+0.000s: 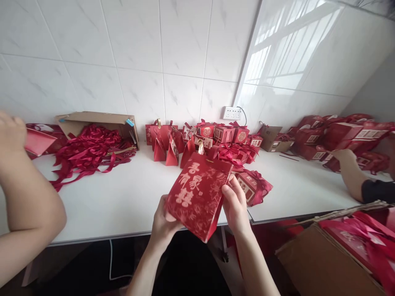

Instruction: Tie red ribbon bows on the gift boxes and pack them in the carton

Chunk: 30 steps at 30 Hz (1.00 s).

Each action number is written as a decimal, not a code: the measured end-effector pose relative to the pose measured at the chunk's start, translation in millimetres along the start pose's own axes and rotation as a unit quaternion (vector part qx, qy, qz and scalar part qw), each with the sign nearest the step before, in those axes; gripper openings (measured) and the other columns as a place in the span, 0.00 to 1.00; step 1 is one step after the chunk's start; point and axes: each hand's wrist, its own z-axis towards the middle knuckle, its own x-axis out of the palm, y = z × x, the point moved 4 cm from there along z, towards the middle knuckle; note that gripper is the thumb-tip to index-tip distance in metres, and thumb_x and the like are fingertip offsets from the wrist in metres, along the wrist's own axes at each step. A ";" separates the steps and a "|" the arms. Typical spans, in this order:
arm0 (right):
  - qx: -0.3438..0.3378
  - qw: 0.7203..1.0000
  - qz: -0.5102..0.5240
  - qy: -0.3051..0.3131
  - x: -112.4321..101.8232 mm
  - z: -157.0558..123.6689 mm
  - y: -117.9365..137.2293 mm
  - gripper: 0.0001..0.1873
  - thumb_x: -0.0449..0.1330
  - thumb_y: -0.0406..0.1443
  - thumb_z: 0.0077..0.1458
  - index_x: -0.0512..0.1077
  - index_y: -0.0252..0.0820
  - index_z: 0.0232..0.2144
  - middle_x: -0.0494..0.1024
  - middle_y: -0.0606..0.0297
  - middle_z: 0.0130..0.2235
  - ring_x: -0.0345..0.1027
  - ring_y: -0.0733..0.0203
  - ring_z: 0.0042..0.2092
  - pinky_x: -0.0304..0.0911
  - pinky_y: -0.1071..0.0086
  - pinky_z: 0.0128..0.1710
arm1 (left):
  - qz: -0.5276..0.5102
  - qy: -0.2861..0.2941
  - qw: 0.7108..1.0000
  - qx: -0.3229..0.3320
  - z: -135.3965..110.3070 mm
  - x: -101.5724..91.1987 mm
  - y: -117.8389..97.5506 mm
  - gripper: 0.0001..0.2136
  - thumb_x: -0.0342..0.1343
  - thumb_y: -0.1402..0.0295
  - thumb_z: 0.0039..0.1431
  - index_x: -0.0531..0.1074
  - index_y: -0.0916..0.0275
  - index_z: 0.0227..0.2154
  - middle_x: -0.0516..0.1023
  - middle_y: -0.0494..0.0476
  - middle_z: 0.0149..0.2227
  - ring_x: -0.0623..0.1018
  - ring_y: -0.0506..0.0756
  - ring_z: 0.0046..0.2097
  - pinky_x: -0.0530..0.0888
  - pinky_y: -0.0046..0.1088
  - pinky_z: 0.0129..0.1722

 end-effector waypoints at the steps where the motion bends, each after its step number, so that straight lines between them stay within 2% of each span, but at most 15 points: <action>1: 0.001 1.000 -0.004 0.014 0.3 -0.9 2.0 0.09 0.64 0.42 0.52 0.68 0.46 0.32 0.73 0.70 0.33 0.66 0.65 0.33 0.64 0.72 0.35 | 0.022 -0.005 0.999 0.037 -4.4 -2.2 2.3 0.29 0.73 0.58 0.30 0.70 0.58 0.38 0.75 0.55 0.42 0.76 0.60 0.43 0.76 0.35 0.40; 3: 0.009 1.000 -0.012 0.025 1.0 -3.5 5.6 0.10 0.63 0.43 0.53 0.67 0.46 0.31 0.71 0.72 0.31 0.64 0.67 0.30 0.62 0.74 0.32 | 0.073 -0.014 0.987 0.139 -13.4 -4.3 3.6 0.26 0.73 0.63 0.32 0.71 0.56 0.37 0.72 0.54 0.42 0.76 0.58 0.42 0.76 0.34 0.40; 5: 0.017 0.999 -0.023 0.015 1.1 -7.5 9.9 0.10 0.62 0.44 0.53 0.68 0.46 0.31 0.70 0.72 0.30 0.63 0.68 0.29 0.61 0.76 0.30 | 0.122 -0.021 0.961 0.247 -23.0 -3.2 1.9 0.22 0.72 0.68 0.34 0.71 0.56 0.36 0.70 0.54 0.43 0.75 0.56 0.41 0.76 0.31 0.39; 8: 0.015 0.999 -0.040 -0.007 0.1 -15.0 17.4 0.11 0.62 0.45 0.52 0.69 0.45 0.31 0.70 0.72 0.28 0.62 0.68 0.28 0.60 0.77 0.30 | 0.129 -0.027 0.933 0.335 -34.8 1.2 -0.7 0.13 0.67 0.69 0.44 0.70 0.58 0.32 0.67 0.53 0.39 0.75 0.53 0.37 0.76 0.25 0.32; 11: 0.002 0.998 -0.054 -0.010 -0.9 -21.6 24.9 0.11 0.62 0.45 0.52 0.69 0.44 0.30 0.69 0.72 0.29 0.63 0.68 0.29 0.61 0.77 0.31 | 0.096 -0.036 0.936 0.337 -41.5 4.6 -0.8 0.07 0.62 0.66 0.52 0.69 0.59 0.28 0.65 0.53 0.37 0.74 0.51 0.35 0.75 0.23 0.29; 15: -0.014 0.998 -0.061 -0.011 -2.8 -27.8 31.6 0.11 0.62 0.45 0.52 0.69 0.45 0.30 0.69 0.72 0.29 0.63 0.67 0.29 0.61 0.76 0.31 | 0.073 -0.026 0.945 0.319 -46.1 9.1 -1.2 0.07 0.57 0.62 0.58 0.70 0.59 0.27 0.66 0.53 0.37 0.74 0.51 0.34 0.75 0.23 0.29; 17: -0.014 0.998 -0.053 -0.029 -5.3 -30.1 32.6 0.12 0.62 0.46 0.51 0.69 0.45 0.30 0.69 0.72 0.29 0.63 0.67 0.29 0.61 0.76 0.30 | 0.076 -0.020 0.944 0.321 -47.8 11.4 -4.3 0.09 0.64 0.63 0.51 0.70 0.58 0.29 0.67 0.52 0.37 0.74 0.51 0.35 0.75 0.22 0.29; 20: -0.006 0.996 -0.043 -0.072 -10.2 -32.9 32.0 0.14 0.63 0.47 0.49 0.68 0.45 0.29 0.70 0.72 0.28 0.62 0.67 0.27 0.61 0.74 0.29 | 0.057 -0.013 0.950 0.307 -49.0 16.2 -13.0 0.23 0.72 0.62 0.37 0.71 0.56 0.37 0.69 0.52 0.41 0.75 0.53 0.40 0.77 0.24 0.35; 22: 0.002 0.994 -0.034 -0.106 -13.3 -35.0 30.2 0.14 0.63 0.48 0.48 0.68 0.45 0.28 0.71 0.72 0.28 0.62 0.66 0.27 0.61 0.73 0.29 | 0.021 -0.014 0.960 0.278 -48.9 21.5 -20.6 0.26 0.72 0.63 0.38 0.70 0.54 0.42 0.70 0.54 0.44 0.76 0.54 0.44 0.77 0.25 0.40; 26: 0.075 0.984 0.049 -0.152 -15.7 -43.4 15.1 0.15 0.65 0.47 0.44 0.71 0.44 0.30 0.75 0.69 0.30 0.68 0.63 0.30 0.65 0.70 0.32 | -0.054 -0.023 0.964 0.258 -52.9 37.8 -39.1 0.27 0.68 0.71 0.46 0.68 0.50 0.49 0.72 0.52 0.46 0.77 0.50 0.46 0.76 0.22 0.44; 28: 0.127 0.978 0.090 -0.139 -13.4 -50.4 3.0 0.16 0.65 0.47 0.43 0.73 0.43 0.30 0.77 0.68 0.30 0.70 0.61 0.31 0.67 0.68 0.34 | -0.045 -0.011 0.961 0.274 -58.2 46.9 -46.8 0.27 0.67 0.74 0.47 0.68 0.50 0.50 0.74 0.52 0.47 0.77 0.49 0.46 0.75 0.19 0.46; 30: 0.148 0.976 0.111 -0.115 -10.5 -57.6 -6.2 0.15 0.65 0.47 0.43 0.74 0.43 0.29 0.77 0.67 0.27 0.71 0.59 0.31 0.68 0.66 0.34 | -0.012 0.019 0.958 0.286 -65.4 55.2 -51.4 0.29 0.66 0.77 0.47 0.67 0.50 0.51 0.76 0.52 0.48 0.77 0.48 0.47 0.75 0.18 0.47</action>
